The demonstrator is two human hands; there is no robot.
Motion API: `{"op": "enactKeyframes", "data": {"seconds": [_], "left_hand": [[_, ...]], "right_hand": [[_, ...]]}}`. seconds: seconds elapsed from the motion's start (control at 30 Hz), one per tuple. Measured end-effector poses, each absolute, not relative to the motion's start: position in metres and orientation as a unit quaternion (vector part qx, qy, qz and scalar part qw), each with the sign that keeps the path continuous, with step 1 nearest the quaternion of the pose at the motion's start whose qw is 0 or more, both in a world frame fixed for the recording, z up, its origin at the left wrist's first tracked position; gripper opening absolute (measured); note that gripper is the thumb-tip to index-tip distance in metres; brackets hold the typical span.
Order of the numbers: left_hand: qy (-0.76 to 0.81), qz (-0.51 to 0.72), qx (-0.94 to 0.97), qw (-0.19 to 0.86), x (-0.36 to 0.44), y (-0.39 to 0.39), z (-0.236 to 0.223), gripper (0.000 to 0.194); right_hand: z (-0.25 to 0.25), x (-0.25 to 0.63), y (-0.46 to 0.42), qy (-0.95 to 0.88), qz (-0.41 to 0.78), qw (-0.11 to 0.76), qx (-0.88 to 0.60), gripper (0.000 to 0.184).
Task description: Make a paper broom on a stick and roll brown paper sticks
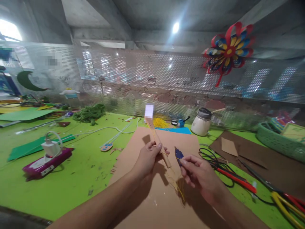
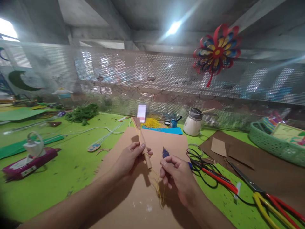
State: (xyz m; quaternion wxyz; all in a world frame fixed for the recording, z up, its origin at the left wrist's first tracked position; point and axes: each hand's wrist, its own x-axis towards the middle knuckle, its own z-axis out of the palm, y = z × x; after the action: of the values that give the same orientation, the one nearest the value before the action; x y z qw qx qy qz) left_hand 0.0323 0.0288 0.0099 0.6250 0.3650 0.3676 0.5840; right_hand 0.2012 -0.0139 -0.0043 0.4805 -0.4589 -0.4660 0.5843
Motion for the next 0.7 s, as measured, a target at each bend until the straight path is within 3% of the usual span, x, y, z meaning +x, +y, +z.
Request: {"op": "enactKeyframes", "data": {"seconds": [0.13,0.27,0.43,0.7], "left_hand": [[0.37,0.591,0.356,0.623,0.031,0.032,0.007,0.006],[0.367,0.597,0.349,0.622,0.031,0.036,0.004,0.01],[0.356,0.598,0.343,0.63,0.033,0.031,0.006,0.014],[0.347,0.6,0.347,0.631,0.033,0.033,0.005,0.015]], "right_hand": [[-0.008,0.196,-0.022,-0.58,0.54,0.395,-0.465,0.033],[-0.009,0.186,-0.032,-0.716,0.364,0.393,-0.447,0.024],[-0.022,0.175,-0.039,-0.826,0.192,0.307,-0.431,0.024],[-0.027,0.174,-0.047,-0.789,0.237,0.346,-0.449,0.025]]}}
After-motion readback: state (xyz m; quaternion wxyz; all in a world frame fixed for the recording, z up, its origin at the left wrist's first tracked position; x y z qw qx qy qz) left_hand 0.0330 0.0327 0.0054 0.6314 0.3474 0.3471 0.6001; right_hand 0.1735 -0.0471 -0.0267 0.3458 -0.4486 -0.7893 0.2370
